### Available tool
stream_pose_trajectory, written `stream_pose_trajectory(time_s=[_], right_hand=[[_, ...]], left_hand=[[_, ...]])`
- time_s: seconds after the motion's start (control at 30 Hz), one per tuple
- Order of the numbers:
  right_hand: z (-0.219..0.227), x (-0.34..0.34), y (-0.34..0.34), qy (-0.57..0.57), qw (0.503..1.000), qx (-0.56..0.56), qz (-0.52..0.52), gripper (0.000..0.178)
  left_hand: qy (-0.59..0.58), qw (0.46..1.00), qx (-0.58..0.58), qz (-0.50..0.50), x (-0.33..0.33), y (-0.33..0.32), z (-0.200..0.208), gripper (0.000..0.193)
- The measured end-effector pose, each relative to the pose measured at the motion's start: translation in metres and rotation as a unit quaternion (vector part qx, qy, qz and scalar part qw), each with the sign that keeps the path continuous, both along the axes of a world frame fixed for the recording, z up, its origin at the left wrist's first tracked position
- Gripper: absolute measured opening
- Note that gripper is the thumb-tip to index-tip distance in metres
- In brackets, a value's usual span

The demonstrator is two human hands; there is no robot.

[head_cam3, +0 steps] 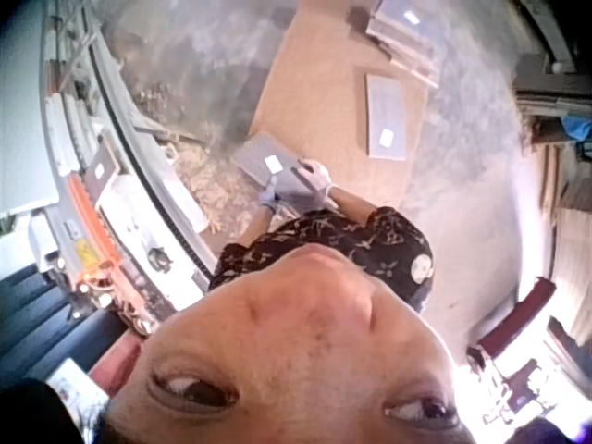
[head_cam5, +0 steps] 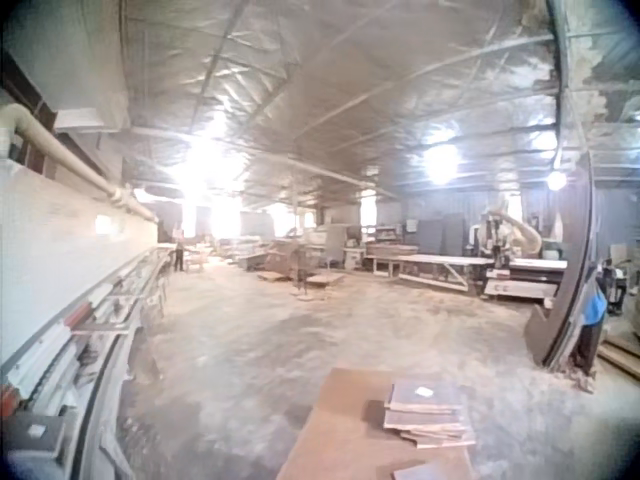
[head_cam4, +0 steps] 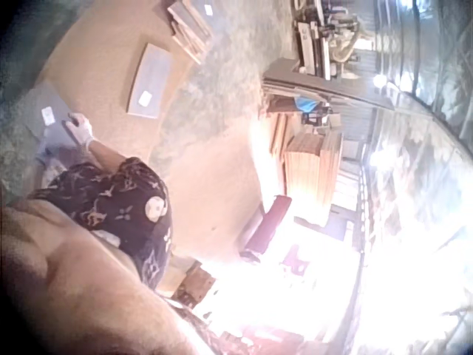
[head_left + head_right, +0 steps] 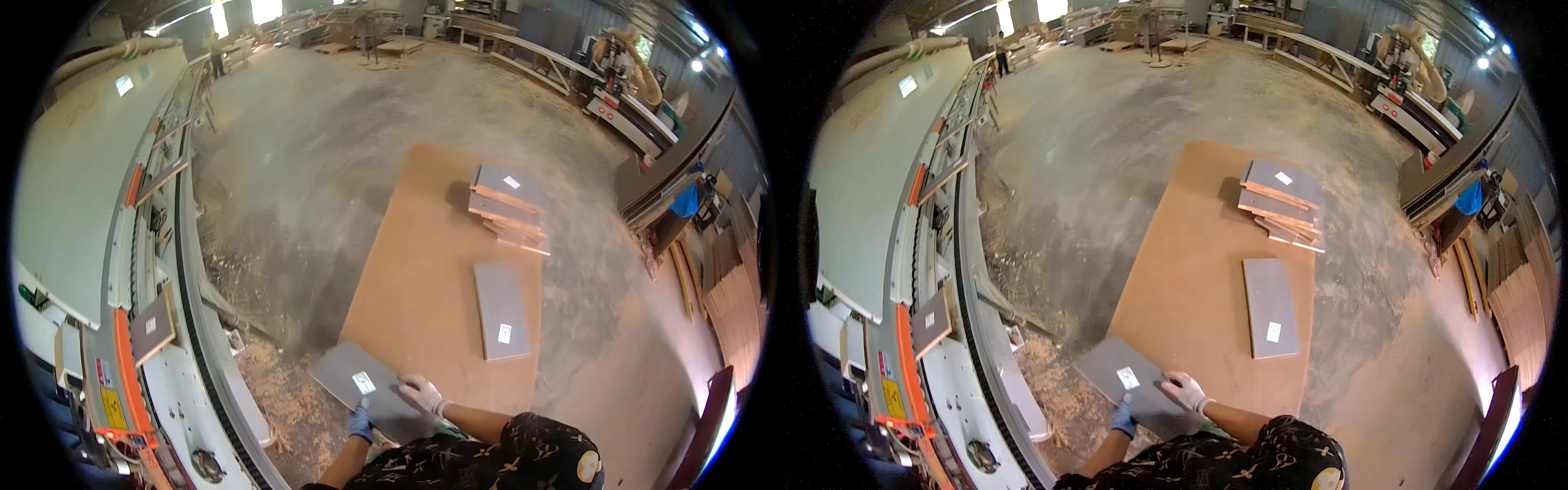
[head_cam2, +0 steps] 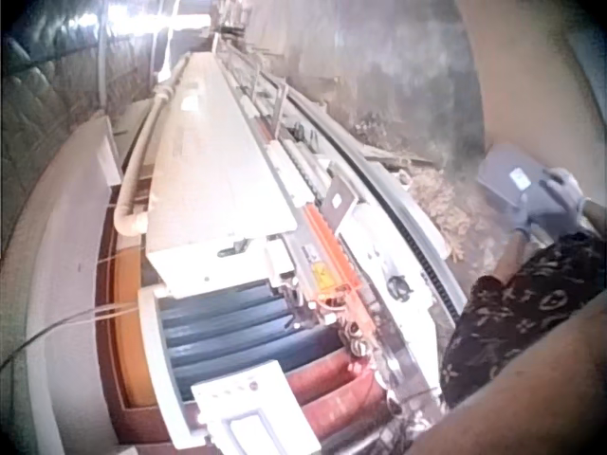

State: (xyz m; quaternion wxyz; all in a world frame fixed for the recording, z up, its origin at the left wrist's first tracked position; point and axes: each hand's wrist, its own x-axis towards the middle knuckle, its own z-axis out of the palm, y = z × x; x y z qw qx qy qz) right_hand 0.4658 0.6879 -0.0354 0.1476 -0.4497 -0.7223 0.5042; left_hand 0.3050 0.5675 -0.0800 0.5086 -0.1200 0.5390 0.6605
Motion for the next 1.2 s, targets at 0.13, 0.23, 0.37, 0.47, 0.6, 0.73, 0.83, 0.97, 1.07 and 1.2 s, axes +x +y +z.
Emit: stream_pose_trajectory(time_s=[0.13,0.23,0.37,0.47,0.6,0.73,0.83,0.97,1.07,1.2], right_hand=[[0.075,-0.069,-0.009,0.094,0.994,0.015,0.048,0.037],[0.083,-0.096,-0.014,0.156,0.98,-0.105,0.061,0.031],[0.068,-0.111,-0.034,0.238,0.946,-0.184,0.118,0.029],[0.078,-0.129,-0.054,0.219,0.953,-0.131,0.162,0.036],[0.058,-0.136,-0.076,0.214,0.944,-0.191,0.162,0.035],[0.036,-0.139,-0.068,0.199,0.943,-0.219,0.153,0.037],[0.036,-0.147,-0.073,0.176,0.947,-0.235,0.132,0.04],[0.025,-0.151,-0.074,0.132,0.956,-0.238,0.11,0.044],[0.016,-0.15,-0.076,0.134,0.958,-0.235,0.097,0.047],[0.018,-0.147,-0.072,0.124,0.952,-0.274,0.054,0.043]], left_hand=[[0.203,0.961,-0.028,0.187,-0.025,-0.063,0.098,0.042],[0.274,0.942,0.026,0.19,-0.052,-0.117,0.128,0.044],[0.188,0.897,0.055,0.396,-0.092,-0.186,0.179,0.042],[0.124,0.862,0.012,0.491,-0.112,-0.257,0.172,0.04],[0.122,0.822,0.042,0.555,-0.151,-0.336,0.135,0.037],[0.144,0.805,0.056,0.573,-0.207,-0.379,0.097,0.037],[0.129,0.792,0.07,0.592,-0.248,-0.396,0.1,0.038],[0.093,0.79,0.051,0.604,-0.275,-0.396,0.122,0.04],[0.105,0.759,0.038,0.642,-0.291,-0.386,0.118,0.04],[0.094,0.719,0.004,0.688,-0.312,-0.378,0.1,0.04]])
